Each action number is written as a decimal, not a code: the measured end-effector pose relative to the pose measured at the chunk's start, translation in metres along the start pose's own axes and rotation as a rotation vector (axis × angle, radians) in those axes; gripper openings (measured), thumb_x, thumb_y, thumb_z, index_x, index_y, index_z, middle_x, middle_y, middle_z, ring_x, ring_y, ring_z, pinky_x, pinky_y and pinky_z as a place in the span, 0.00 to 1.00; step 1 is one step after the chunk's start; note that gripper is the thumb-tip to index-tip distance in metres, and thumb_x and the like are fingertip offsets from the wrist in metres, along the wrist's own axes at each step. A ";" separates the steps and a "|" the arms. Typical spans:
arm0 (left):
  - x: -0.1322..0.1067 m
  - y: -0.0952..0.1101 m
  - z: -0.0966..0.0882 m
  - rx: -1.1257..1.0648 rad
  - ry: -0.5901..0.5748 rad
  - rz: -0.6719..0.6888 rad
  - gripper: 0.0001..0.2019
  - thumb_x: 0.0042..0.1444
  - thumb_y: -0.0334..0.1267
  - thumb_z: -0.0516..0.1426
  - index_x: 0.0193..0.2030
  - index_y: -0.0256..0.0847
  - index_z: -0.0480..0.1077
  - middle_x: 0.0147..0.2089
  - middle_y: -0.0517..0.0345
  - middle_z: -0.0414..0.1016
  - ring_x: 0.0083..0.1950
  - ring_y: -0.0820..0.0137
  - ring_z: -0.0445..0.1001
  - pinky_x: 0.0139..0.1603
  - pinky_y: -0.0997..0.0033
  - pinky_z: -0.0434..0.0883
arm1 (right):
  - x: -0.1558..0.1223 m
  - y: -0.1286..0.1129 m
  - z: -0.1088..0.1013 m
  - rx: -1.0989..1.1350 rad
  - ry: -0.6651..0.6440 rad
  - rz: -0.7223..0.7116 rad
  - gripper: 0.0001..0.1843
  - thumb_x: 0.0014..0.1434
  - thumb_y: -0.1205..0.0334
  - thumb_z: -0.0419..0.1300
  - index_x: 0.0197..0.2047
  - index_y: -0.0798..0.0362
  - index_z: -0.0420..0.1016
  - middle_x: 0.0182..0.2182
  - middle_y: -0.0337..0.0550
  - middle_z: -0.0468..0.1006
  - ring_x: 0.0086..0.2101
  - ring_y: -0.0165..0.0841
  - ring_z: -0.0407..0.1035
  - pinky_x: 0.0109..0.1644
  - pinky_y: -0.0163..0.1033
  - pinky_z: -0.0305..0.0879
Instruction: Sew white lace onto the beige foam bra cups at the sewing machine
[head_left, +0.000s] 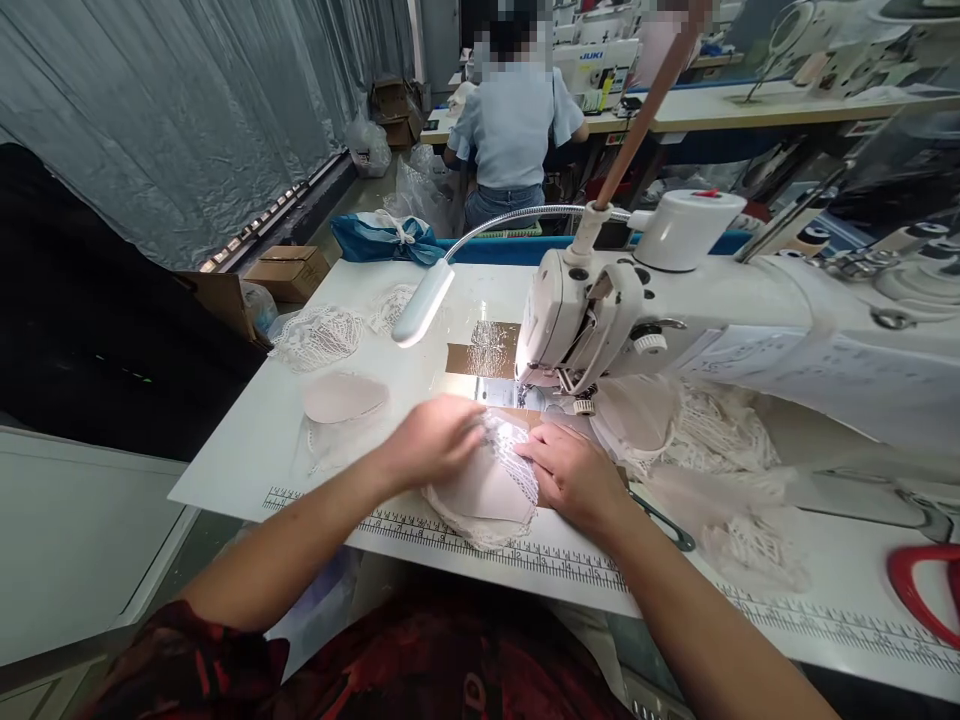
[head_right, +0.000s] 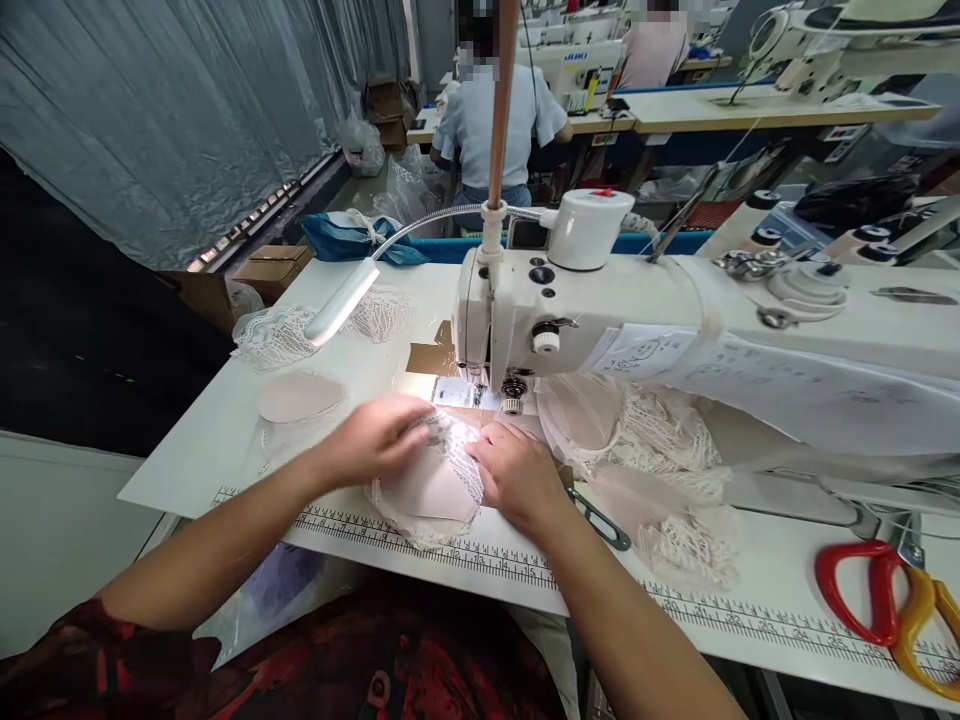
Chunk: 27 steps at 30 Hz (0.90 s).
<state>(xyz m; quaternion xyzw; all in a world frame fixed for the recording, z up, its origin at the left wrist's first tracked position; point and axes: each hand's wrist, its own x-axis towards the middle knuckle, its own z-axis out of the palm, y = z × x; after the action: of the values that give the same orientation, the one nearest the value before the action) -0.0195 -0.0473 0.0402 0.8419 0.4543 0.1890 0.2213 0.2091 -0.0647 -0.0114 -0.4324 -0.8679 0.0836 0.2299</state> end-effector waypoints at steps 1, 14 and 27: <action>-0.001 0.004 0.010 0.070 -0.073 0.072 0.13 0.60 0.36 0.52 0.48 0.36 0.72 0.50 0.46 0.75 0.52 0.60 0.73 0.52 0.58 0.71 | 0.000 0.000 0.000 -0.003 0.026 0.006 0.13 0.54 0.73 0.53 0.33 0.52 0.78 0.31 0.43 0.73 0.34 0.33 0.65 0.37 0.36 0.59; 0.020 -0.004 0.036 0.257 -0.133 0.251 0.22 0.60 0.38 0.53 0.58 0.29 0.65 0.61 0.37 0.66 0.62 0.55 0.65 0.60 0.52 0.67 | 0.004 0.000 0.003 -0.326 -0.083 0.187 0.20 0.58 0.72 0.51 0.48 0.49 0.77 0.33 0.44 0.74 0.34 0.36 0.63 0.37 0.39 0.53; 0.046 -0.027 0.023 0.270 -0.324 0.361 0.26 0.61 0.39 0.50 0.64 0.27 0.61 0.67 0.38 0.57 0.68 0.56 0.57 0.67 0.57 0.59 | 0.007 -0.003 0.008 -0.348 -0.061 0.256 0.19 0.61 0.69 0.51 0.51 0.51 0.76 0.35 0.45 0.77 0.33 0.35 0.63 0.38 0.39 0.54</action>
<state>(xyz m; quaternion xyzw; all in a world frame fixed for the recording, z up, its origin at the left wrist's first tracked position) -0.0029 0.0003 0.0117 0.9504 0.2767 0.0258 0.1395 0.1997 -0.0602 -0.0153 -0.5693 -0.8139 -0.0259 0.1128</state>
